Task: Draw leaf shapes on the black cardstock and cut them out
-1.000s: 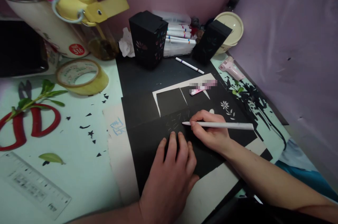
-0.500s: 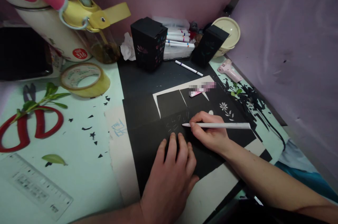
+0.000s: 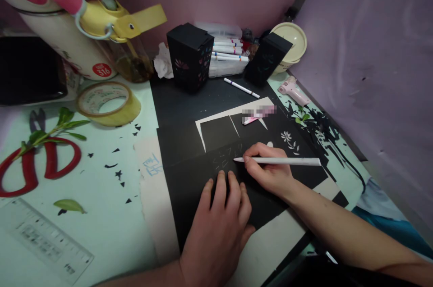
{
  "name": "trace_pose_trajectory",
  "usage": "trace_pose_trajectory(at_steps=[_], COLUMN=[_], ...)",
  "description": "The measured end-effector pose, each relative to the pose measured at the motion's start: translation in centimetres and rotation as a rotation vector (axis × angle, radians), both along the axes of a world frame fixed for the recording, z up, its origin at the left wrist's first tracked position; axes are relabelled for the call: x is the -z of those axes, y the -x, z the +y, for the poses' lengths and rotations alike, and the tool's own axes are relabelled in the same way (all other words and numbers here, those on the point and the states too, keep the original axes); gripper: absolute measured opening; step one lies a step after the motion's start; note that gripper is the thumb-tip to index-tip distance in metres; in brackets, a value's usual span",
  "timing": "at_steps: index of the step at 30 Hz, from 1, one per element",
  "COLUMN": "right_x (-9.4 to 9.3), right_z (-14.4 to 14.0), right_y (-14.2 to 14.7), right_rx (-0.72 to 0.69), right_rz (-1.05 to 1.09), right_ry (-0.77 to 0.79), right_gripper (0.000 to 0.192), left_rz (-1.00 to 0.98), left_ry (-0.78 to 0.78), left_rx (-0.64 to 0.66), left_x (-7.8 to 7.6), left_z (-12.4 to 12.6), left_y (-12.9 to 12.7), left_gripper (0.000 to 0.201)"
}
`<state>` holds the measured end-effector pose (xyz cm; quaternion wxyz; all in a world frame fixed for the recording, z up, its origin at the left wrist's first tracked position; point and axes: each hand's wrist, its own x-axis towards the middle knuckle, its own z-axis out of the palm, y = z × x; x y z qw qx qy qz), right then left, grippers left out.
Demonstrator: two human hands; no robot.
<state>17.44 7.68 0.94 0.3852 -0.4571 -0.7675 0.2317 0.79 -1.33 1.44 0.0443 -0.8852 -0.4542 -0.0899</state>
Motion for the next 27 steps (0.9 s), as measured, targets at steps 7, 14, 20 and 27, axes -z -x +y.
trace_pose_trajectory(at_steps=[7, 14, 20, 27], right_x=[-0.02, -0.05, -0.12, 0.09], right_z=[-0.05, 0.03, 0.08, -0.03], right_y=[-0.05, -0.01, 0.06, 0.01], right_rx=[0.007, -0.025, -0.053, -0.04], right_rz=[-0.004, -0.001, 0.013, 0.001], right_ry=[-0.004, 0.004, 0.018, 0.034], right_gripper=[0.014, 0.014, 0.015, 0.016], left_rz=[0.005, 0.005, -0.003, -0.008], left_ry=[0.008, 0.011, 0.011, 0.011], left_rx=[-0.003, -0.003, 0.004, 0.004], left_x=[-0.14, -0.02, 0.01, 0.02], left_z=[0.17, 0.08, 0.06, 0.11], left_y=[-0.06, -0.08, -0.03, -0.09], left_gripper=[0.065, 0.067, 0.067, 0.067])
